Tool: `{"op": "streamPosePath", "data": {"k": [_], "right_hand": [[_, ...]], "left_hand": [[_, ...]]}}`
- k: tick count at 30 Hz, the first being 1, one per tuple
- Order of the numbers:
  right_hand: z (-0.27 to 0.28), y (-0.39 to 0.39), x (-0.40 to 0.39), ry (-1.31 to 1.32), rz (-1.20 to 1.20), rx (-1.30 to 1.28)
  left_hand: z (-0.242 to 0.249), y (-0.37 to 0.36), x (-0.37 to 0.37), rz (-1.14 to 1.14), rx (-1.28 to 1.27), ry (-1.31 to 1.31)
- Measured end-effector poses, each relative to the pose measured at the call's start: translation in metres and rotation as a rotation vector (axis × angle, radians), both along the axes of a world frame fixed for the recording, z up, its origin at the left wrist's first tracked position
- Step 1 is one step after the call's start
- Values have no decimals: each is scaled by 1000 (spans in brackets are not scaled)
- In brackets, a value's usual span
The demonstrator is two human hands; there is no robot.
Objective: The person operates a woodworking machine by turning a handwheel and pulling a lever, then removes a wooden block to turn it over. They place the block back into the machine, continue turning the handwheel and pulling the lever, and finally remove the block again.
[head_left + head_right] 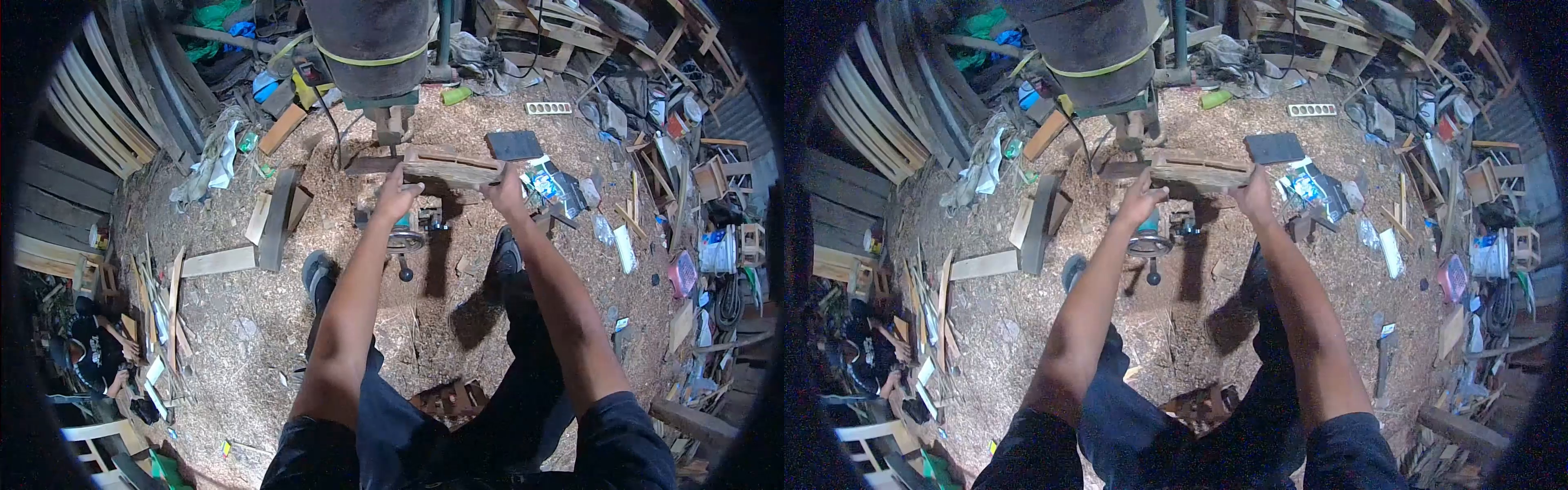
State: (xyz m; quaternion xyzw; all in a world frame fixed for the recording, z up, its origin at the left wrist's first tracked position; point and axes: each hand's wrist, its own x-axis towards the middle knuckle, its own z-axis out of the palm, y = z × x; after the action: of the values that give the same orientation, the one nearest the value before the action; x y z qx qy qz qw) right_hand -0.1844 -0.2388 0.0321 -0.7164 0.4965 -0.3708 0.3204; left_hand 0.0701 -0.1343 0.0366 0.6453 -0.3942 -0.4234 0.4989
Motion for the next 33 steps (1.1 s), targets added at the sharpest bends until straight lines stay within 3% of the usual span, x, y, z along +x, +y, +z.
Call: {"op": "streamPosePath", "data": {"k": [2, 4, 5, 6, 8, 11, 13, 15, 19, 22, 24, 27, 33], "right_hand": [[-20, -10, 4, 16, 3, -11], [5, 0, 14, -13, -24, -23], [-45, -30, 12, -174, 90, -17], [-32, -25, 11, -92, 59, 103], [20, -7, 21, 69, 3, 339], [-26, -13, 39, -19, -17, 185], [-2, 4, 47, 17, -85, 258], [9, 11, 55, 19, -103, 292], [11, 6, 60, 15, -12, 332], [20, 14, 69, 47, -4, 277], [35, 27, 75, 93, -26, 273], [35, 26, 77, -93, 93, 359], [10, 20, 78, 86, 13, 167]], "left_hand": [[30, 11, -4, -27, 14, 37], [53, 17, -1, -22, 40, 116], [71, 20, -3, -23, 79, 136], [77, 23, -4, -28, 126, 157], [78, 28, -6, -18, 85, 126], [57, 27, 16, -55, 120, 117], [73, 32, 28, -136, 235, 58], [41, 31, 36, -5, 170, 15], [30, 39, 37, 119, 35, 24], [39, 46, 50, 67, 16, 198], [45, 49, 62, -1, 116, 154], [46, 53, 54, 47, 83, 128], [42, 53, 55, -17, 119, 36]]}}
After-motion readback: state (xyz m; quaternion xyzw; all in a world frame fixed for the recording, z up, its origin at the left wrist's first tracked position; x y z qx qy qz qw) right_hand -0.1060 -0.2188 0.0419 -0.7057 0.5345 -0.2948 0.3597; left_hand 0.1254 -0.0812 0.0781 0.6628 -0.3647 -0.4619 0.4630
